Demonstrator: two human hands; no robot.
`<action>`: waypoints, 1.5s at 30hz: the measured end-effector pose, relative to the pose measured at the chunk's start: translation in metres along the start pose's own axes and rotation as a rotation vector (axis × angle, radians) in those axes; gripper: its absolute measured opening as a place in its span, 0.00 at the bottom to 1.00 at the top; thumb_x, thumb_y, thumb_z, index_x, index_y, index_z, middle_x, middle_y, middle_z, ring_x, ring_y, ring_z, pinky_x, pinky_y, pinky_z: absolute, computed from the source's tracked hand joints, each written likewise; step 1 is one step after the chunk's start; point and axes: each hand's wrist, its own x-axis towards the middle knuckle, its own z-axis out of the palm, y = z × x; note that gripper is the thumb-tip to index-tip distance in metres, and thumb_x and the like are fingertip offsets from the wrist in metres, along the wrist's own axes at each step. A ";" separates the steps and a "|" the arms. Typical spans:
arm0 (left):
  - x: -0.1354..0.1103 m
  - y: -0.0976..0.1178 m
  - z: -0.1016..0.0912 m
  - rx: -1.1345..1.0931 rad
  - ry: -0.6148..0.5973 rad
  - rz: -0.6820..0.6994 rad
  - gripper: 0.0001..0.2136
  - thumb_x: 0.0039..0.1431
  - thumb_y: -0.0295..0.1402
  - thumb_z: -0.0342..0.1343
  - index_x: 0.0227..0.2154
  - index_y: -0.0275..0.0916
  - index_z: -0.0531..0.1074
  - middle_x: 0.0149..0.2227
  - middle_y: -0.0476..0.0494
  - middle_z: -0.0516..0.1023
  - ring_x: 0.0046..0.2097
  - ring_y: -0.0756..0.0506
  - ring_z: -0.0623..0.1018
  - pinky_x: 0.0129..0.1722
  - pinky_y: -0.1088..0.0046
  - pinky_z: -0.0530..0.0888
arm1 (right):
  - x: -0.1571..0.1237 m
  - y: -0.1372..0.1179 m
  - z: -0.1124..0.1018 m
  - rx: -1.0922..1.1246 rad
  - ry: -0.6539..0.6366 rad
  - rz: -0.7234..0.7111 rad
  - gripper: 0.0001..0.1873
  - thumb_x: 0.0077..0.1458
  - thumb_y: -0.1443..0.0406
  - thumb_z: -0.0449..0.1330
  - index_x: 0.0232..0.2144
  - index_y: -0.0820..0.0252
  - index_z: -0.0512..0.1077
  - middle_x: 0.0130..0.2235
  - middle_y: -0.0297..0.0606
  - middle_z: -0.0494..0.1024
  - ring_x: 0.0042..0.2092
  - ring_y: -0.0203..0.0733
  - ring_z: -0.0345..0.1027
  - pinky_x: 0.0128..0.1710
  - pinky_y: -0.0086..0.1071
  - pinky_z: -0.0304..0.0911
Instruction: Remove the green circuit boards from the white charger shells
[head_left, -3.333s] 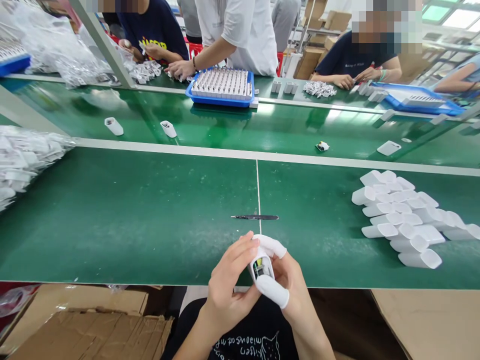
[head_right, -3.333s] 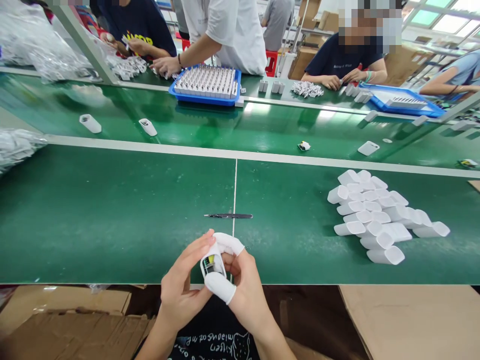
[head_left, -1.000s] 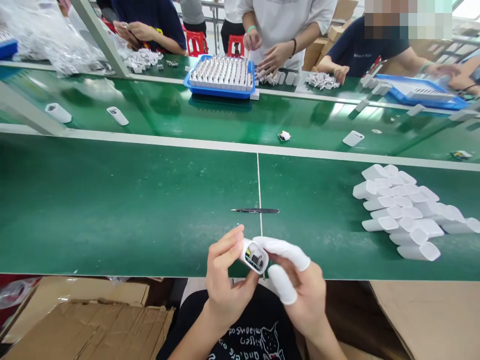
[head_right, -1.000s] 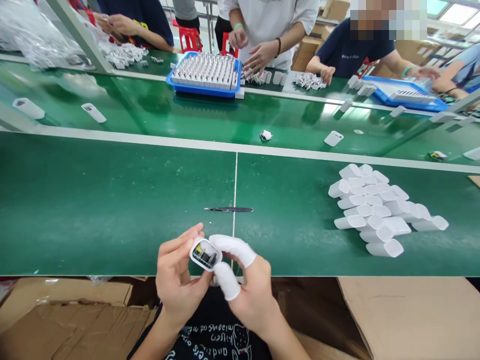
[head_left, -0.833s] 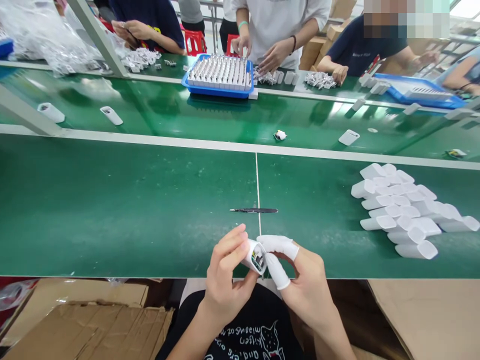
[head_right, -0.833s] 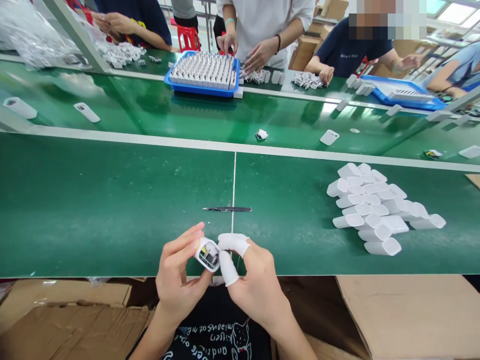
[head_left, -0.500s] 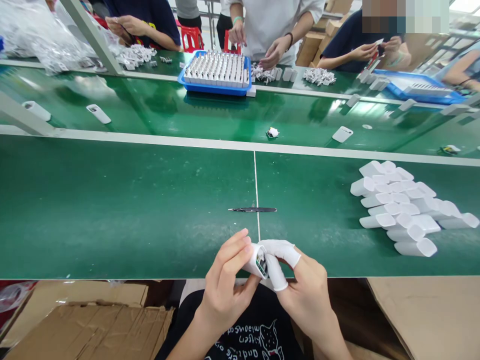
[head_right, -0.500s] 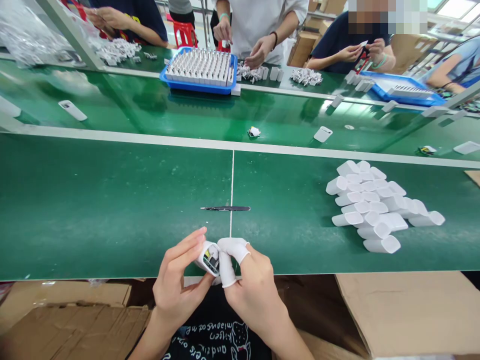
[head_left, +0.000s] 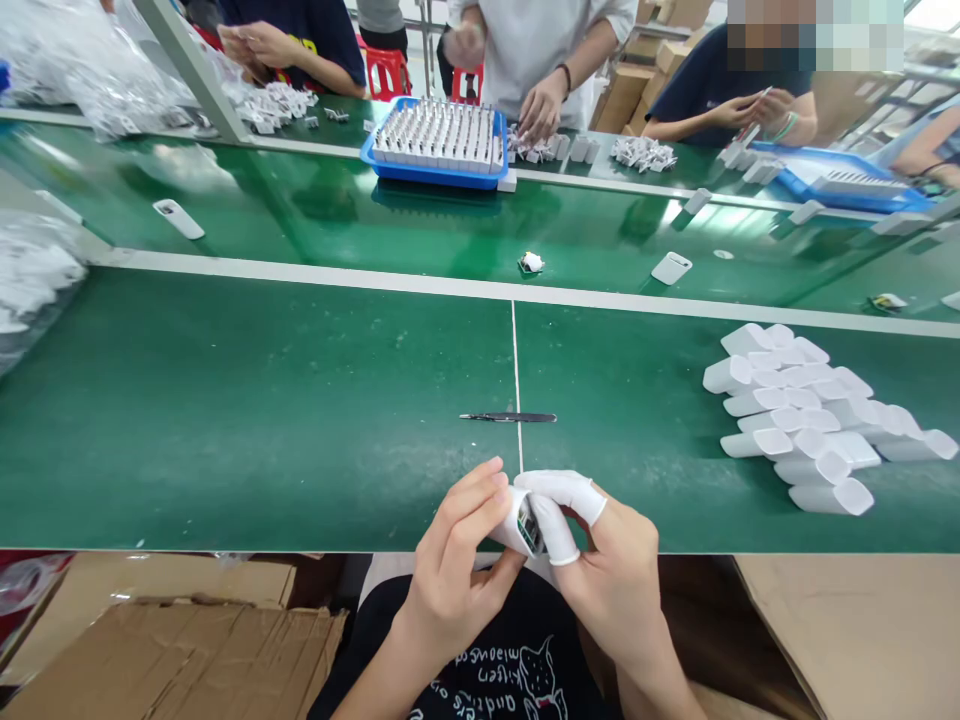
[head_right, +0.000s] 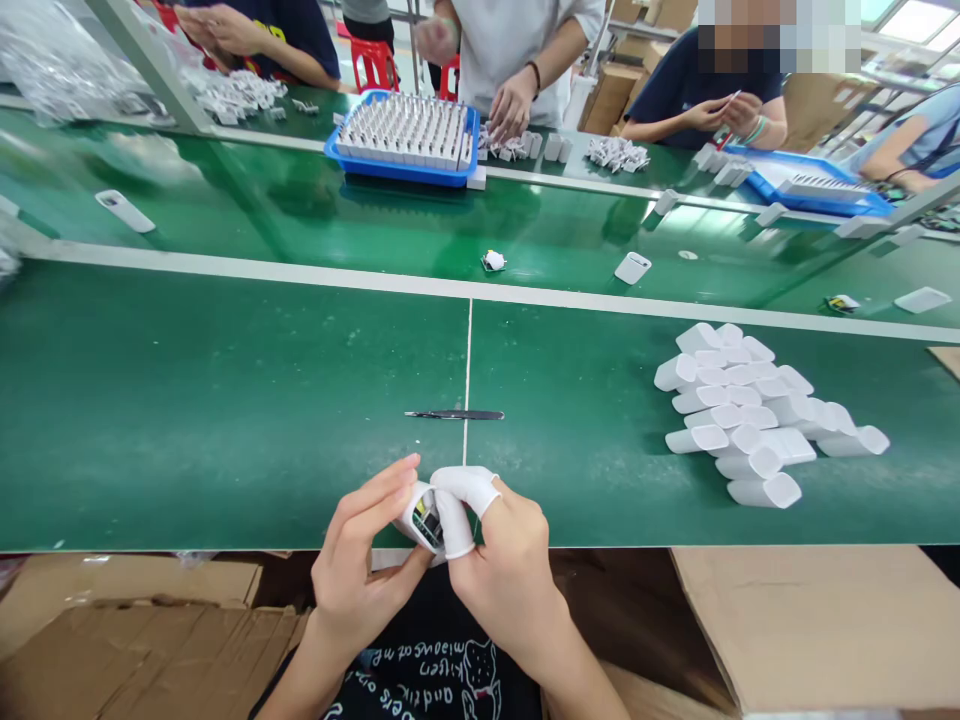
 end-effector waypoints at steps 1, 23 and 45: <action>-0.001 0.000 0.000 -0.020 0.006 -0.017 0.22 0.55 0.18 0.59 0.53 0.33 0.66 0.47 0.38 0.74 0.56 0.40 0.76 0.52 0.63 0.80 | 0.001 -0.001 0.000 0.015 -0.007 0.014 0.09 0.59 0.73 0.55 0.37 0.56 0.74 0.33 0.34 0.81 0.34 0.37 0.78 0.34 0.28 0.74; -0.006 -0.005 -0.003 0.077 0.057 -0.119 0.26 0.52 0.15 0.61 0.54 0.34 0.67 0.50 0.38 0.75 0.56 0.42 0.76 0.52 0.66 0.79 | -0.015 0.024 0.008 -0.289 -0.058 -0.528 0.24 0.54 0.81 0.48 0.52 0.73 0.70 0.39 0.53 0.81 0.44 0.53 0.77 0.41 0.47 0.79; -0.005 -0.016 -0.012 -0.437 -0.075 -0.212 0.24 0.56 0.24 0.62 0.55 0.41 0.65 0.50 0.39 0.72 0.59 0.37 0.74 0.54 0.56 0.78 | 0.004 0.003 -0.004 0.442 -0.264 0.270 0.05 0.56 0.68 0.60 0.37 0.57 0.74 0.34 0.35 0.78 0.35 0.38 0.74 0.37 0.33 0.73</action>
